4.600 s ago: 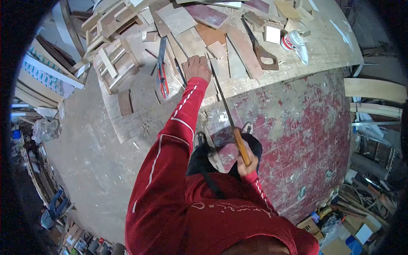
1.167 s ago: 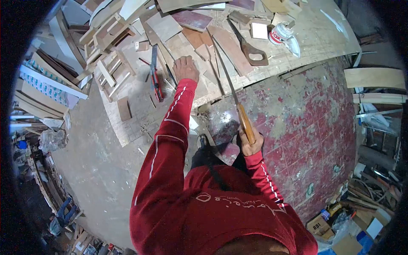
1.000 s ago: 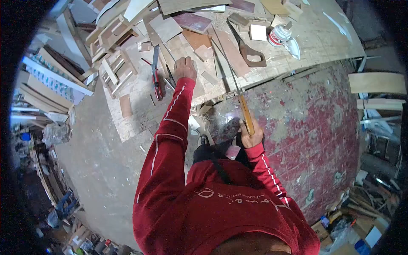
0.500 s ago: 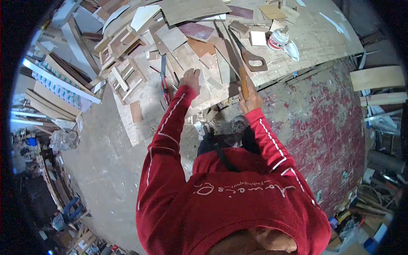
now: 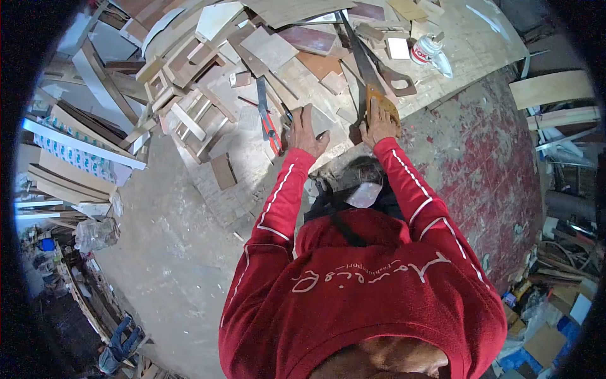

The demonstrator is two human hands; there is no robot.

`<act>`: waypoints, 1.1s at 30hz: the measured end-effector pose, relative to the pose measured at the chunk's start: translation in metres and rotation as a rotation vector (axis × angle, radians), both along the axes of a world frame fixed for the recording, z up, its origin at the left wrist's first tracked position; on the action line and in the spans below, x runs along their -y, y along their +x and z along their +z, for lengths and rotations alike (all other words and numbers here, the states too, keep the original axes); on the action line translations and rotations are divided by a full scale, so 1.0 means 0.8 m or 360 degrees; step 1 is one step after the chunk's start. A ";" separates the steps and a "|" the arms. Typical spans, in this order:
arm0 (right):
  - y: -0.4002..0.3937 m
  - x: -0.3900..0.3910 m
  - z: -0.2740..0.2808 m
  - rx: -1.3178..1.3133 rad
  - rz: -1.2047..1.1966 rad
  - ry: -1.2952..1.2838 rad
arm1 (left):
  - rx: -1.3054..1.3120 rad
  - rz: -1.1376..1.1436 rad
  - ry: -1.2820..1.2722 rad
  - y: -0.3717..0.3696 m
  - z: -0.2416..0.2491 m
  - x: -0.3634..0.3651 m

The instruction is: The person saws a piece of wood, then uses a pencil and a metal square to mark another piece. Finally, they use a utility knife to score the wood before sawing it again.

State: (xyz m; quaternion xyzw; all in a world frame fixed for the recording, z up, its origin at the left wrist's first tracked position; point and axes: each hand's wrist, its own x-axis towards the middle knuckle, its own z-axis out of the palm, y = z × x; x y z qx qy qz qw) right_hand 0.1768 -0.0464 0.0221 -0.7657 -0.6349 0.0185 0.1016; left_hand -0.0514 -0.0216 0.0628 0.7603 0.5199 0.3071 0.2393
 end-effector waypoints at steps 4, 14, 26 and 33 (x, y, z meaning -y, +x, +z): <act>-0.011 -0.004 -0.007 0.0008 -0.0032 -0.0186 | 0.0001 0.0151 0.0121 -0.013 -0.004 0.013; -0.069 0.000 0.042 -0.0219 0.0078 0.0007 | -0.0044 0.0559 0.0054 -0.093 -0.010 0.056; -0.238 -0.026 0.040 -0.0533 0.0505 -0.0205 | -0.0108 0.1011 -0.0076 -0.152 -0.055 0.102; -0.271 -0.057 0.029 -0.0364 0.0532 -0.0768 | -0.0014 0.1022 -0.0056 -0.146 -0.045 0.103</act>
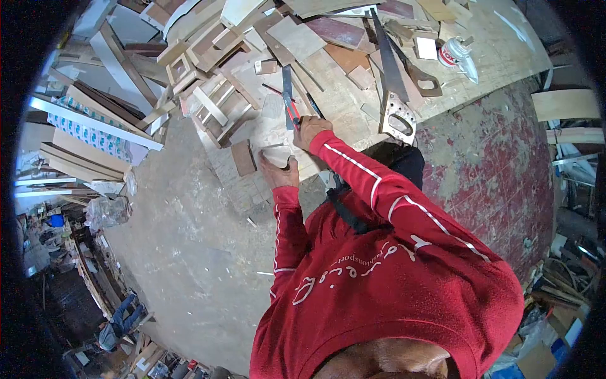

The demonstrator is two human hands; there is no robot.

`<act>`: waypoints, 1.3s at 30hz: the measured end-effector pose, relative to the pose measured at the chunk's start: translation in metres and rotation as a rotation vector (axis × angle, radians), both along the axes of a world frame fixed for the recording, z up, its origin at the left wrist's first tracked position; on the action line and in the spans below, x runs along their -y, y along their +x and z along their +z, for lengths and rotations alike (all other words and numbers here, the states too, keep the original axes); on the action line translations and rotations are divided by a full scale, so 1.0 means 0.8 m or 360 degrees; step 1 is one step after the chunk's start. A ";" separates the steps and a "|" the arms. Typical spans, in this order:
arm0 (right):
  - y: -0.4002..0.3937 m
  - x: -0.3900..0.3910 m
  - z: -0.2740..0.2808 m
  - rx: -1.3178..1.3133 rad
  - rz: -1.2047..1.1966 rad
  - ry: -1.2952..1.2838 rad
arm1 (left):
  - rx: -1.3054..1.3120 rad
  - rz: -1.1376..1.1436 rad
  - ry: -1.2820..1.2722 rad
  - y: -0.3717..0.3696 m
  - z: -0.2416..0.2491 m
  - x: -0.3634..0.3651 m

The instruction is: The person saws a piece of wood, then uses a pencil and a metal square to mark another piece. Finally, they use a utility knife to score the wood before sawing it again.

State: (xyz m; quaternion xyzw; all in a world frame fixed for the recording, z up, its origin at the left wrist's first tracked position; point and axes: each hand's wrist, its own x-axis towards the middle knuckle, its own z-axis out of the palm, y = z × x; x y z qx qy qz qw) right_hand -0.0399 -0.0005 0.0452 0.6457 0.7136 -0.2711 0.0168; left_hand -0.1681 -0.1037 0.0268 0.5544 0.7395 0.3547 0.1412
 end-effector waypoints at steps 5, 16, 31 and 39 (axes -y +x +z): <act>-0.018 -0.003 -0.025 0.0058 -0.0117 0.0222 | 0.0011 0.0014 0.0067 -0.002 0.005 -0.001; 0.060 0.023 0.017 -0.0480 -0.0020 0.0048 | 0.0041 -0.0023 -0.0037 0.017 0.013 -0.012; 0.217 0.134 0.005 -0.0682 -0.0796 0.0156 | -0.0412 -0.1091 -0.0294 0.133 0.014 -0.118; 0.206 0.118 -0.005 -0.0287 -0.0357 0.0265 | -0.0591 -0.1075 -0.0369 0.128 0.004 -0.120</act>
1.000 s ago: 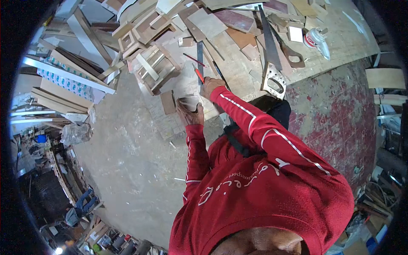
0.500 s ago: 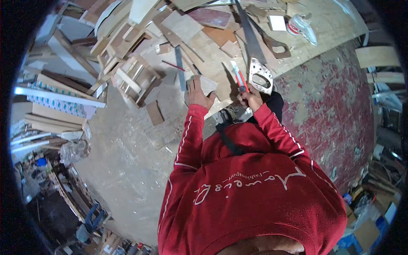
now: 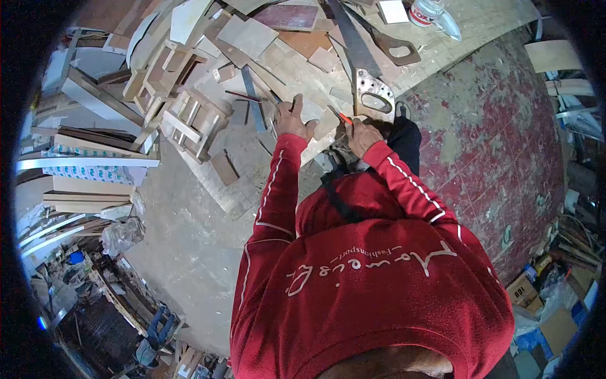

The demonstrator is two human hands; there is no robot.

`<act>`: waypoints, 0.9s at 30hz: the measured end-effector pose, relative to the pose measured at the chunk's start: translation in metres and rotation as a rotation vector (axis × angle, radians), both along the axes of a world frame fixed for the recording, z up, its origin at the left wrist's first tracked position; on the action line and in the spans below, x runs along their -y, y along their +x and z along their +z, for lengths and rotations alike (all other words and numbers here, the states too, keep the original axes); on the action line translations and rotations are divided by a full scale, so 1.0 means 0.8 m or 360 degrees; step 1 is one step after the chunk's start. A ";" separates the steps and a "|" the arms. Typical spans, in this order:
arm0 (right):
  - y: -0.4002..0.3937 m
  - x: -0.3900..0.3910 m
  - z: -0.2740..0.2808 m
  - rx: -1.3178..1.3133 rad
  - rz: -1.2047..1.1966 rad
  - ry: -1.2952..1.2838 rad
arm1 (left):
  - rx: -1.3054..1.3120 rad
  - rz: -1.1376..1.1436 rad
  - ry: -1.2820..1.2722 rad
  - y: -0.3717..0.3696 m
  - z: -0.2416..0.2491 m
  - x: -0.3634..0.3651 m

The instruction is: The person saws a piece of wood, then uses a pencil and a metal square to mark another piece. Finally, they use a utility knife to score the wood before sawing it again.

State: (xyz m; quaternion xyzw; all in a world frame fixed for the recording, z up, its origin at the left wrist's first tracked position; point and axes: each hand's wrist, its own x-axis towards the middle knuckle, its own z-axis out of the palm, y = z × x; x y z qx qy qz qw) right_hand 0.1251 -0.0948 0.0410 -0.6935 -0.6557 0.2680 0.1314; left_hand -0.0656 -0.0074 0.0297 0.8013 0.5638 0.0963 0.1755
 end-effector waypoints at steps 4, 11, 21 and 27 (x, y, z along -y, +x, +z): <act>-0.007 -0.004 -0.002 -0.0031 -0.0128 -0.0067 | -0.0076 0.0004 -0.0037 0.002 0.005 -0.001; -0.014 -0.004 0.003 -0.0001 -0.0060 -0.0173 | -0.0020 0.0022 0.0038 0.002 -0.006 0.002; -0.008 0.005 -0.010 -0.0058 -0.0126 -0.0243 | -0.0145 0.0031 -0.0003 0.008 0.003 0.006; -0.005 0.024 -0.003 0.0024 -0.0248 -0.0411 | -0.0077 0.0140 0.0027 0.008 -0.006 0.016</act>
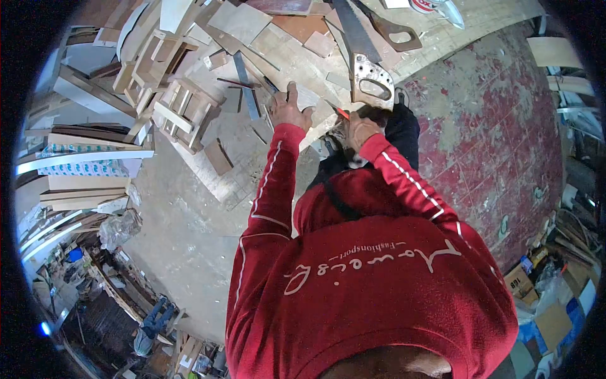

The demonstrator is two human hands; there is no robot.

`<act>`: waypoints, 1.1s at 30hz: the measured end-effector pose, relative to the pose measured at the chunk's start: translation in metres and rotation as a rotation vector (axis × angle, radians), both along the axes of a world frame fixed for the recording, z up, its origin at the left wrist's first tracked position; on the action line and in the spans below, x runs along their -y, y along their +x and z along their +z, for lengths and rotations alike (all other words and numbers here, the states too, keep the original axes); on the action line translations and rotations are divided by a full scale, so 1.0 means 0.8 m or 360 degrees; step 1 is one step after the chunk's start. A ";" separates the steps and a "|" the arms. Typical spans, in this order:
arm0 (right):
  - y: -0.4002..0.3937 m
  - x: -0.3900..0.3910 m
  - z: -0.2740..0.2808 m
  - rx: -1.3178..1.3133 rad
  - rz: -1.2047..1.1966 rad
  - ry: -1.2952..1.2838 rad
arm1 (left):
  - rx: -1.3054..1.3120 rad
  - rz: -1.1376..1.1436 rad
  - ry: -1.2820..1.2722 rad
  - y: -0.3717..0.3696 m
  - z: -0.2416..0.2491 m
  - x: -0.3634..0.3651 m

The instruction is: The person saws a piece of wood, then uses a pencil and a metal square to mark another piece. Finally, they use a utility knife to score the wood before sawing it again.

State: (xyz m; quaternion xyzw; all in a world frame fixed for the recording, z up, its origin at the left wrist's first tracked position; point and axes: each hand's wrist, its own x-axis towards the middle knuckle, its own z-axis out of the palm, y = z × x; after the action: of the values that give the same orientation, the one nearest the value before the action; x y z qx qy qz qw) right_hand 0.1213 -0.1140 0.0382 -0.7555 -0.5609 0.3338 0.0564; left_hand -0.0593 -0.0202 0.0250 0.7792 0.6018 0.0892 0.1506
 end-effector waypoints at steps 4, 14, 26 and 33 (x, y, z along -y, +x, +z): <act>0.015 -0.012 -0.011 0.0012 0.0093 0.0055 | 0.0252 -0.0058 0.0047 -0.008 -0.007 -0.004; 0.007 -0.058 0.045 -0.1230 -0.0609 0.0397 | 0.0686 -0.0093 -0.0030 0.006 0.052 0.012; -0.030 -0.072 0.027 -0.1315 -0.0430 0.0716 | 0.1361 0.0334 -0.0120 -0.010 0.029 0.002; -0.021 -0.086 0.051 -0.1110 -0.0368 0.0315 | 0.1382 0.0612 -0.0153 -0.022 0.017 -0.010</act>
State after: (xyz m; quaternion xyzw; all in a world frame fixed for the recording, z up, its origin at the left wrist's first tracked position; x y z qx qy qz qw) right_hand 0.1042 -0.0452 0.0790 -0.6456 -0.4487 0.5065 0.3540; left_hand -0.0769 -0.0124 0.0387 0.5366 0.6200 0.4048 0.4048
